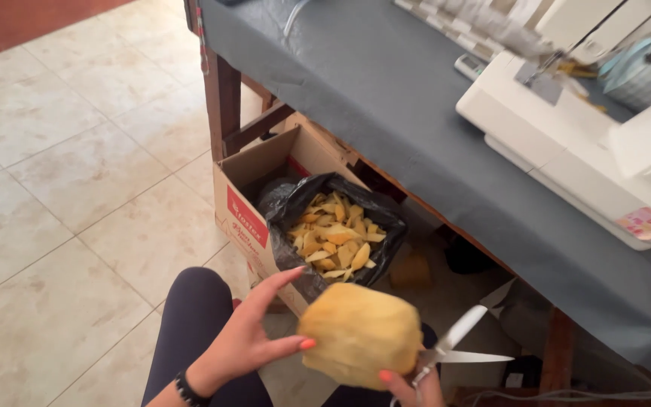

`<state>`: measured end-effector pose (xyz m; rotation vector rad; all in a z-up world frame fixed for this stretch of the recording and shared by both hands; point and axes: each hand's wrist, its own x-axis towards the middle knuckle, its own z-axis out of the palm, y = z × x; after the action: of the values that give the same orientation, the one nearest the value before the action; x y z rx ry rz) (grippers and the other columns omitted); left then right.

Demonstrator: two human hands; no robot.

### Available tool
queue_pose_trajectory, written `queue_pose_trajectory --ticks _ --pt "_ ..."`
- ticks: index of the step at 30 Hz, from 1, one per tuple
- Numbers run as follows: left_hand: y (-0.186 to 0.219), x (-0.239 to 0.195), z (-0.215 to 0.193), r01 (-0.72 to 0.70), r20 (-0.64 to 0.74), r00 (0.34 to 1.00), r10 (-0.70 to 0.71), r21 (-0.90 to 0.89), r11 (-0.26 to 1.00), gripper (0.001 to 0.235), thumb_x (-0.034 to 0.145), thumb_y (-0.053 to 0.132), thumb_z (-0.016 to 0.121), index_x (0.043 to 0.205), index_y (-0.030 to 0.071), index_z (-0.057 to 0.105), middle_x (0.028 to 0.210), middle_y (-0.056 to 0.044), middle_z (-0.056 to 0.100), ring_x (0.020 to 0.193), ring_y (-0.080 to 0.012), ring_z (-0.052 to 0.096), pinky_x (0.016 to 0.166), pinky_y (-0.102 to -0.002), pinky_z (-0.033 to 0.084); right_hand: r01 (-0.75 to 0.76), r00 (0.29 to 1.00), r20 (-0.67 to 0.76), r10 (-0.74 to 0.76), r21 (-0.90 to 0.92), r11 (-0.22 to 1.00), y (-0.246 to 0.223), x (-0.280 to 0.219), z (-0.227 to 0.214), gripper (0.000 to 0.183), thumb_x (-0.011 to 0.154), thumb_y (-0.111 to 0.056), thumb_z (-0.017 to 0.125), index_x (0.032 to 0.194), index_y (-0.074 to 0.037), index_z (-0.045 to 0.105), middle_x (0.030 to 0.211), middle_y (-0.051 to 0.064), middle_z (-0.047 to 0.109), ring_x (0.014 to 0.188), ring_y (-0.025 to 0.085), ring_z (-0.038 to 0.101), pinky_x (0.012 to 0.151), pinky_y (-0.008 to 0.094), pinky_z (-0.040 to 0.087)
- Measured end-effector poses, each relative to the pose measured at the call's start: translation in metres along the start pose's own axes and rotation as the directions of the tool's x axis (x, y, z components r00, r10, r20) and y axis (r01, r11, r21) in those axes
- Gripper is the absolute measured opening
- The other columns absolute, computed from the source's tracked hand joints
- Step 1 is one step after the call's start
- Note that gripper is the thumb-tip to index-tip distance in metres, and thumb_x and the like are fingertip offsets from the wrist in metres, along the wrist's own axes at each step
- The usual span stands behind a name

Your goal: Trimming the edges of a circular foam piece using scissors over a scrap bin in a workshop setting.

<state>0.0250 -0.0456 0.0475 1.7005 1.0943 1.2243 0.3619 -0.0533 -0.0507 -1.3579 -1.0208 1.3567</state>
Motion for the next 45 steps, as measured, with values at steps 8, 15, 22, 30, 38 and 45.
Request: queue_pose_trajectory --ticks 8,15,22,30,38,45 --pt "-0.028 -0.045 0.016 0.404 0.227 0.914 -0.337 -0.602 0.689 0.111 0.071 0.034 0.094 0.16 0.022 0.029 0.154 -0.01 0.054 0.132 -0.022 0.065 0.11 -0.036 0.05 0.042 0.983 -0.183 0.026 0.355 0.934 0.032 -0.006 0.022 0.077 0.073 -0.016 0.071 0.144 0.005 0.054 0.116 0.041 0.071 0.093 0.054 0.071 0.07 0.052 0.057" --pt "0.014 -0.036 0.018 0.421 0.06 0.782 -0.62 -0.785 0.455 0.091 0.061 0.008 0.089 0.143 0.014 0.05 0.13 -0.017 0.068 0.109 -0.0276 0.068 0.089 -0.043 0.062 0.084 0.844 0.529 -0.088 0.031 0.996 -0.047 -0.016 0.061 0.086 0.076 -0.045 0.087 0.142 -0.001 0.055 0.13 0.015 0.076 0.121 0.023 0.07 0.102 0.039 0.057" --pt "0.026 -0.009 -0.01 0.421 -0.078 0.664 -0.744 -0.783 0.458 0.081 0.067 0.007 0.077 0.146 0.007 0.055 0.127 -0.019 0.067 0.111 -0.0318 0.067 0.091 -0.047 0.058 0.291 0.906 0.417 0.074 -0.741 0.605 -0.086 0.011 0.05 0.08 0.058 -0.093 0.056 0.1 -0.026 0.07 0.096 -0.01 0.077 0.092 0.008 0.077 0.073 0.03 0.057" --pt "-0.001 0.035 -0.019 0.382 -0.137 0.647 -0.75 -0.792 0.475 0.089 0.068 0.004 0.074 0.154 0.012 0.052 0.137 -0.015 0.061 0.118 -0.0317 0.064 0.097 -0.048 0.056 0.195 0.854 0.379 0.355 -0.867 0.459 -0.137 0.054 0.101 0.072 0.064 -0.079 0.064 0.115 -0.028 0.065 0.105 -0.004 0.069 0.101 0.015 0.069 0.082 0.03 0.047" --pt "-0.045 0.049 -0.019 0.326 -0.14 0.716 -0.684 -0.799 0.506 0.077 0.073 0.002 0.076 0.147 0.006 0.056 0.129 -0.015 0.064 0.113 -0.0323 0.067 0.094 -0.047 0.059 -0.039 0.879 0.304 0.366 -0.722 0.691 -0.088 0.093 0.111 0.032 0.08 -0.031 0.093 0.083 -0.016 0.065 0.076 -0.005 0.055 0.076 0.009 0.044 0.07 0.023 0.038" --pt "-0.047 0.068 -0.013 0.361 -0.157 0.614 -0.774 -0.816 0.452 0.075 0.072 0.004 0.074 0.145 0.003 0.059 0.126 -0.012 0.059 0.112 -0.0345 0.067 0.092 -0.052 0.06 -0.403 0.82 0.245 0.518 -0.398 0.824 -0.063 0.092 0.115 0.016 0.091 -0.014 0.076 0.079 -0.003 0.076 0.063 0.009 0.065 0.061 0.015 0.06 0.062 0.026 0.047"
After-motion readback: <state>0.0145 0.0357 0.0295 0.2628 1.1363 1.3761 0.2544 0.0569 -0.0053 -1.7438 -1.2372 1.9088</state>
